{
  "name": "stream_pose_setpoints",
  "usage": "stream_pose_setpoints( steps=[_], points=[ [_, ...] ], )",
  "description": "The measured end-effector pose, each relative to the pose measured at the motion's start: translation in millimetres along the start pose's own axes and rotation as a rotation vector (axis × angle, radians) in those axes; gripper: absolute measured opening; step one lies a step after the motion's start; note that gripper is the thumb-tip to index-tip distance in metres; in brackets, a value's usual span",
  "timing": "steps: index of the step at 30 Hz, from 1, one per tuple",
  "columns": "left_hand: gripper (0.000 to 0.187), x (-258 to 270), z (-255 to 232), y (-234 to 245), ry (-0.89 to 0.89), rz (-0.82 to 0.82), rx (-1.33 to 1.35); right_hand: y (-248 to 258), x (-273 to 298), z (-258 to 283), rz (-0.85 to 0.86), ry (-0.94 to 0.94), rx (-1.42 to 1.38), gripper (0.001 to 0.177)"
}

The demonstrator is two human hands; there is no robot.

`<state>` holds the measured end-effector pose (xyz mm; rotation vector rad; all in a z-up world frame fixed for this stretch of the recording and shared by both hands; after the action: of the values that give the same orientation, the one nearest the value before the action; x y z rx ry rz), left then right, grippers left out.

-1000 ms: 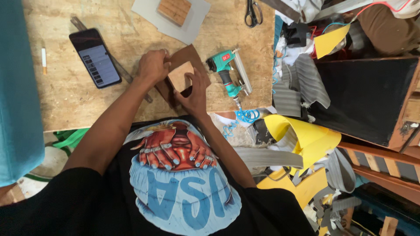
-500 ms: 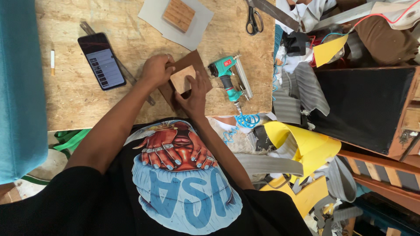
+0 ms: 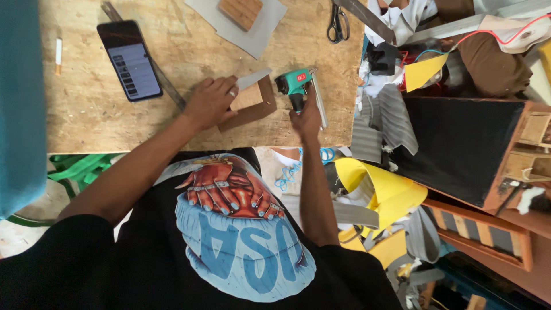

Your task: The person wraps and staples brown fabric around small wooden blocks, then uses shears to cut white material and wraps it around another wooden block before stapling it.

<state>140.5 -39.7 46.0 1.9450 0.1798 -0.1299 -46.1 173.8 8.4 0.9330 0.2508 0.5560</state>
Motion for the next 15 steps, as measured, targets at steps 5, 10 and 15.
stream_pose_setpoints(
  steps=[5, 10, 15],
  points=[
    [0.074, 8.0, 7.5, -5.5, 0.06, -0.012, -0.133, -2.5, 21.9, 12.0, 0.254, -0.5, -0.712, 0.046],
    [0.086, 22.5, 2.6, -5.3, 0.14, 0.021, -0.06, -6.6, 27.5, 90.2, 0.296, -0.404, -0.647, 0.038],
    [0.083, 24.7, 7.0, -2.2, 0.133, 0.018, -0.001, -15.5, 9.1, 116.6, 0.284, -0.314, -0.354, 0.041]
  ],
)
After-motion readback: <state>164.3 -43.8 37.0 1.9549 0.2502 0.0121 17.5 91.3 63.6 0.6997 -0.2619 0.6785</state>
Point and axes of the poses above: each hand's wrist, its own x-axis away from the middle knuckle, its own y-axis out of the back of the hand, z = x × y, the point moved 10 cm from there along -x, towards the middle knuckle, and after that the axes turned 2 degrees about z, right-handed, at the moved point
